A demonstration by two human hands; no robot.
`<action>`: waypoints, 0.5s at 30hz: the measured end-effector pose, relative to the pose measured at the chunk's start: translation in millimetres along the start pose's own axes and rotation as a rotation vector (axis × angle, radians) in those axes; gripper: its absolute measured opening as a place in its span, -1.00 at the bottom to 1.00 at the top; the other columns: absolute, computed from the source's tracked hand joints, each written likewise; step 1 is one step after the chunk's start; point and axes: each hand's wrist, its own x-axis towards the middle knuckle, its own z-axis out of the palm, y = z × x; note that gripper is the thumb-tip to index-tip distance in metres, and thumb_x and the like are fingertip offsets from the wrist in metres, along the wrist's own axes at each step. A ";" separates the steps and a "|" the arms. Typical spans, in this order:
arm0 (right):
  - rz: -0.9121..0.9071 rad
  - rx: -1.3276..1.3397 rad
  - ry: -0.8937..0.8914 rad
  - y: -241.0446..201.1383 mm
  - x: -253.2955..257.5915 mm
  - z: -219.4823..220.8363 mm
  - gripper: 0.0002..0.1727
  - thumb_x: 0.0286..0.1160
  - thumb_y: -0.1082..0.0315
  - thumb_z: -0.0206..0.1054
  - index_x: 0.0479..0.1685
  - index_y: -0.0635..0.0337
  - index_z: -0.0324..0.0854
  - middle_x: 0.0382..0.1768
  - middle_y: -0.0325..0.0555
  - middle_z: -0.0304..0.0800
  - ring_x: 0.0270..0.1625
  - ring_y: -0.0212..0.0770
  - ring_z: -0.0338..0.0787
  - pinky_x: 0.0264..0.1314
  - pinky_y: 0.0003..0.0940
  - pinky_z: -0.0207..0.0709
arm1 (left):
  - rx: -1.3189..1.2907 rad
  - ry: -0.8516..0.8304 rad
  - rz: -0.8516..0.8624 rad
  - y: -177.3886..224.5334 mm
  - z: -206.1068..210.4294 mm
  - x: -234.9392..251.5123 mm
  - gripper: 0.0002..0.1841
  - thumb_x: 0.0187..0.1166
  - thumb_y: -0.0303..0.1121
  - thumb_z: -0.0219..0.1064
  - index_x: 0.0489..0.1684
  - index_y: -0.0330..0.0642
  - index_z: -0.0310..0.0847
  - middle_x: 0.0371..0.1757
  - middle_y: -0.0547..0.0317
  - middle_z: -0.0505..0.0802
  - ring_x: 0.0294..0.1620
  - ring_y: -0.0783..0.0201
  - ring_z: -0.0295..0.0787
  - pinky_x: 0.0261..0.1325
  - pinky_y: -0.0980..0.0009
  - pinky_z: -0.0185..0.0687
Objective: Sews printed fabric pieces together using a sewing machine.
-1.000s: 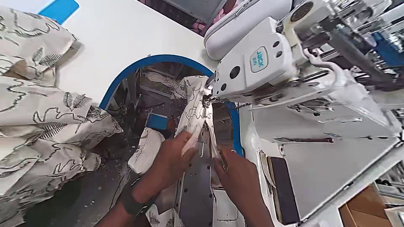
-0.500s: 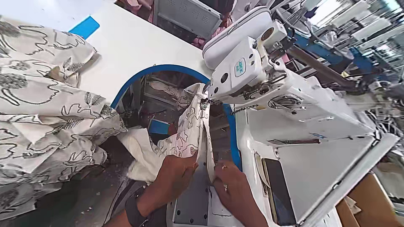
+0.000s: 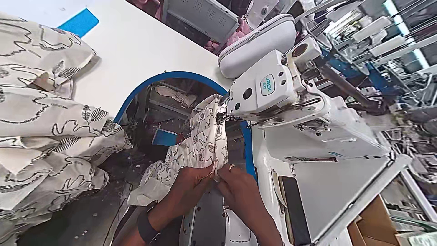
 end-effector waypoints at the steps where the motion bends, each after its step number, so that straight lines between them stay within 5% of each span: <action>1: 0.006 0.022 0.002 3.5 2.0 1.5 -0.79 0.25 0.31 0.22 -0.56 0.15 0.74 -0.56 -0.10 0.67 -0.54 -0.12 0.73 -0.59 -0.24 0.53 | 0.003 -0.004 0.008 -0.3 -0.8 4.4 -0.62 0.78 -0.26 0.13 0.23 -0.28 0.80 -0.26 0.11 0.92 -0.32 0.45 0.78 -0.13 0.36 0.67; 5: 0.060 0.125 0.050 14.7 20.9 10.0 -0.81 0.20 0.38 0.24 -0.61 0.24 0.70 -0.56 -0.03 0.66 -0.52 -0.11 0.71 -0.55 -0.24 0.51 | -0.029 -0.022 0.021 -2.1 -5.8 32.1 -0.63 0.79 -0.30 0.10 0.22 -0.32 0.79 -0.07 0.06 0.94 -0.07 0.46 0.84 0.13 0.36 0.68; 8: 0.204 0.264 0.038 21.7 20.9 10.7 -0.84 0.15 0.39 0.29 -0.59 0.27 0.70 -0.54 -0.06 0.64 -0.45 -0.18 0.68 -0.44 -0.26 0.49 | -0.038 0.056 0.050 -3.3 -7.1 35.7 -0.66 0.77 -0.29 0.11 -0.14 -0.26 0.82 -0.43 0.28 0.80 -0.40 0.54 0.67 -0.23 0.46 0.59; 10: 0.369 0.325 -0.186 31.3 18.4 -3.6 -0.89 0.18 0.41 0.37 -0.51 0.30 0.71 -0.53 -0.07 0.64 -0.41 -0.16 0.66 -0.33 -0.15 0.49 | -0.036 0.134 0.029 0.4 -15.0 18.3 -0.71 0.71 -0.29 0.19 -0.31 -0.23 0.78 -0.54 0.38 0.71 -0.52 0.63 0.56 -0.37 0.59 0.50; 12: 0.494 0.325 -0.616 49.1 28.3 -5.9 -0.80 0.40 0.36 0.42 -0.42 0.37 0.66 -0.44 0.05 0.65 -0.28 -0.02 0.65 -0.13 0.02 0.46 | -0.060 0.137 -0.039 -5.4 -28.1 -4.7 -0.78 0.65 -0.29 0.27 -0.32 -0.20 0.77 -0.53 0.43 0.75 -0.53 0.68 0.59 -0.39 0.67 0.54; 15: 0.303 0.259 -1.058 75.2 41.0 41.6 -0.69 0.55 0.34 0.38 0.04 0.48 0.68 0.02 0.39 0.77 0.18 0.34 0.73 0.30 0.34 0.44 | -0.009 0.105 -0.051 -18.5 -32.7 -20.6 -0.77 0.69 -0.29 0.24 -0.31 -0.19 0.73 -0.55 0.43 0.69 -0.55 0.64 0.57 -0.41 0.63 0.51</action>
